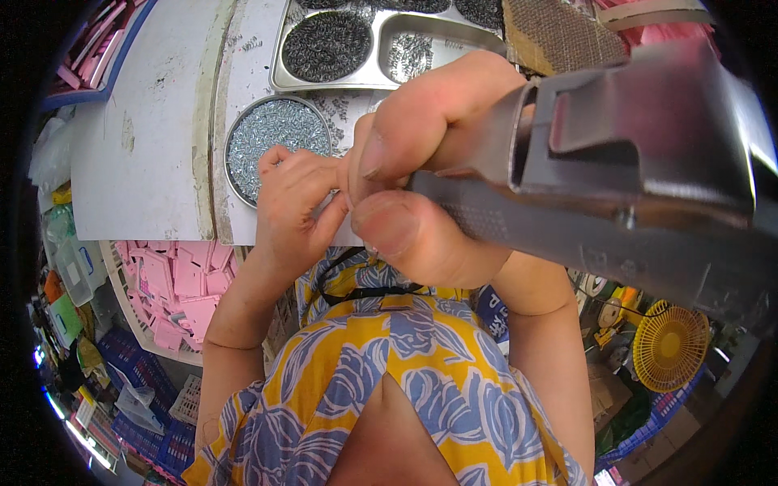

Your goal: Assembling and soldering components of a pink electronic toy at a factory workbench.

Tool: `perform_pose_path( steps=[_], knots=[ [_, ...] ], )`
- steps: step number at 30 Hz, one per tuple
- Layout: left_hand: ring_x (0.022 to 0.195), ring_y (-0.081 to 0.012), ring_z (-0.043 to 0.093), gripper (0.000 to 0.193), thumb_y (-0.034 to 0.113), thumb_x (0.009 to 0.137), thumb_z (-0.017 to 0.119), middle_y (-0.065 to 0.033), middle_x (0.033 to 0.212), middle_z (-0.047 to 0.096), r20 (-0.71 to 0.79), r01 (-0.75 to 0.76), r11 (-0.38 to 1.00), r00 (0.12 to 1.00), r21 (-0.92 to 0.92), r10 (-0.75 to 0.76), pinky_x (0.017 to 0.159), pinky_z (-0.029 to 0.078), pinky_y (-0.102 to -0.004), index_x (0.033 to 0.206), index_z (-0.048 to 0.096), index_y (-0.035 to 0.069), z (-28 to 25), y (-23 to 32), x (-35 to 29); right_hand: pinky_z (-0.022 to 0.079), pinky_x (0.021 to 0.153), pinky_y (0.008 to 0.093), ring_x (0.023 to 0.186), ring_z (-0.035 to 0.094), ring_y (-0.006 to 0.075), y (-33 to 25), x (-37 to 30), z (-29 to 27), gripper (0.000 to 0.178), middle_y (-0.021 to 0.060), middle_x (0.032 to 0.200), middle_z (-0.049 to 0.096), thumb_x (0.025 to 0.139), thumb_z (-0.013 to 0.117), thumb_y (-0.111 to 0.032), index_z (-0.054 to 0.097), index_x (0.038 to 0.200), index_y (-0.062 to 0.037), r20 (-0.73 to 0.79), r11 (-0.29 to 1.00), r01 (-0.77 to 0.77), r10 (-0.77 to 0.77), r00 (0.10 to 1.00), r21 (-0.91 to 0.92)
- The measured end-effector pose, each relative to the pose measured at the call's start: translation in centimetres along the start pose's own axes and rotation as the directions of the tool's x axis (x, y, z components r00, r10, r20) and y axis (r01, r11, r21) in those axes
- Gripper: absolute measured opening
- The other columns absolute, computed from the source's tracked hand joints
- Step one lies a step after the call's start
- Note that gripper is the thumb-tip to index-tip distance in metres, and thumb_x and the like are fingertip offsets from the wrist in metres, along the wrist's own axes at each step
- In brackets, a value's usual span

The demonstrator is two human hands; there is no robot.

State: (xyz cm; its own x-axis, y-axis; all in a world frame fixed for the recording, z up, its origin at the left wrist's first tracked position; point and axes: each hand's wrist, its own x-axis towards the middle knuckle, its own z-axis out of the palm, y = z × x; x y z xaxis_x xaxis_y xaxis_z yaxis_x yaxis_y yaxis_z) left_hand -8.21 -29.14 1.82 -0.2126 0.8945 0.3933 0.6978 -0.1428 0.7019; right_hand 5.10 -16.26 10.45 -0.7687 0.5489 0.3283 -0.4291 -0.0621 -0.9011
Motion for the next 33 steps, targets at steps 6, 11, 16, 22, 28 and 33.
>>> perform_pose_path(
  steps=[6, 11, 16, 22, 28, 33],
  knots=[
    [0.080, -0.0187, 0.062, 0.016, 0.012, 0.077, 0.079, 0.0010, 0.085, 0.069, -0.012, 0.019, 0.997, 1.000, -0.073, -0.020, 0.085, 0.034, -0.0400, 0.091, 0.071, 0.014, 0.6, -0.1, -0.1, 0.045, 0.055, 0.0315, 0.052, 0.050, 0.0120, 0.3, -0.4, 0.4, 0.030, -0.0028, 0.061, 0.050, 0.097, 0.071, -0.035, 0.049, 0.105, -0.0166, -0.042, 0.999, -0.031, 0.032, 0.999, 0.019],
    [0.091, -0.0203, 0.058, 0.017, 0.017, 0.075, 0.080, 0.0005, 0.090, 0.064, 0.010, 0.048, 0.986, 0.999, 0.162, -0.050, 0.091, 0.032, -0.0437, 0.089, 0.070, 0.014, -0.1, 0.1, 0.1, 0.044, 0.054, 0.0318, 0.052, 0.046, 0.0126, 1.0, -0.5, -0.2, 0.030, -0.0016, 0.061, 0.048, 0.097, 0.071, -0.033, 0.048, 0.107, -0.0151, -0.035, 1.000, -0.011, 0.011, 0.999, -0.021],
    [0.104, -0.0230, 0.055, 0.016, 0.019, 0.081, 0.076, -0.0024, 0.102, 0.062, 0.102, 0.104, 0.865, 0.979, 0.490, -0.176, 0.094, 0.032, -0.0432, 0.094, 0.070, 0.012, -2.6, -3.7, -0.7, 0.042, 0.053, 0.0314, 0.052, 0.044, 0.0127, 2.7, -0.9, -2.6, 0.025, 0.0009, 0.064, 0.048, 0.097, 0.067, -0.022, 0.047, 0.108, -0.0107, -0.020, 0.984, 0.077, -0.081, 0.997, -0.159],
    [0.098, -0.0234, 0.053, 0.010, 0.021, 0.086, 0.072, -0.0025, 0.095, 0.058, -0.049, 0.147, 0.877, 0.989, 0.457, -0.140, 0.091, 0.032, -0.0450, 0.084, 0.068, 0.012, -2.0, -4.7, -0.6, 0.041, 0.049, 0.0302, 0.052, 0.045, 0.0119, 4.1, -1.0, -3.6, 0.024, 0.0036, 0.065, 0.050, 0.096, 0.066, -0.015, 0.045, 0.104, -0.0084, 0.048, 0.922, 0.088, -0.076, 0.996, -0.377],
    [0.088, -0.0235, 0.054, 0.017, 0.024, 0.087, 0.072, -0.0023, 0.087, 0.058, -0.035, 0.123, 0.896, 0.992, 0.427, -0.120, 0.087, 0.032, -0.0443, 0.079, 0.064, 0.012, -1.8, -5.9, -0.4, 0.042, 0.048, 0.0316, 0.052, 0.045, 0.0132, 4.6, -0.7, -3.1, 0.024, 0.0044, 0.064, 0.050, 0.095, 0.067, -0.011, 0.043, 0.098, -0.0082, 0.219, 0.823, 0.138, -0.017, 0.976, -0.551],
    [0.087, -0.0223, 0.055, 0.015, 0.024, 0.082, 0.075, 0.0000, 0.087, 0.060, -0.011, 0.046, 0.975, 0.999, 0.216, -0.045, 0.087, 0.032, -0.0434, 0.080, 0.064, 0.013, -1.3, -4.1, -0.7, 0.042, 0.048, 0.0319, 0.052, 0.045, 0.0138, 4.5, -0.8, -2.9, 0.025, 0.0045, 0.064, 0.050, 0.094, 0.068, -0.010, 0.043, 0.097, -0.0076, 0.252, 0.785, 0.149, 0.009, 0.968, -0.601]
  ],
)
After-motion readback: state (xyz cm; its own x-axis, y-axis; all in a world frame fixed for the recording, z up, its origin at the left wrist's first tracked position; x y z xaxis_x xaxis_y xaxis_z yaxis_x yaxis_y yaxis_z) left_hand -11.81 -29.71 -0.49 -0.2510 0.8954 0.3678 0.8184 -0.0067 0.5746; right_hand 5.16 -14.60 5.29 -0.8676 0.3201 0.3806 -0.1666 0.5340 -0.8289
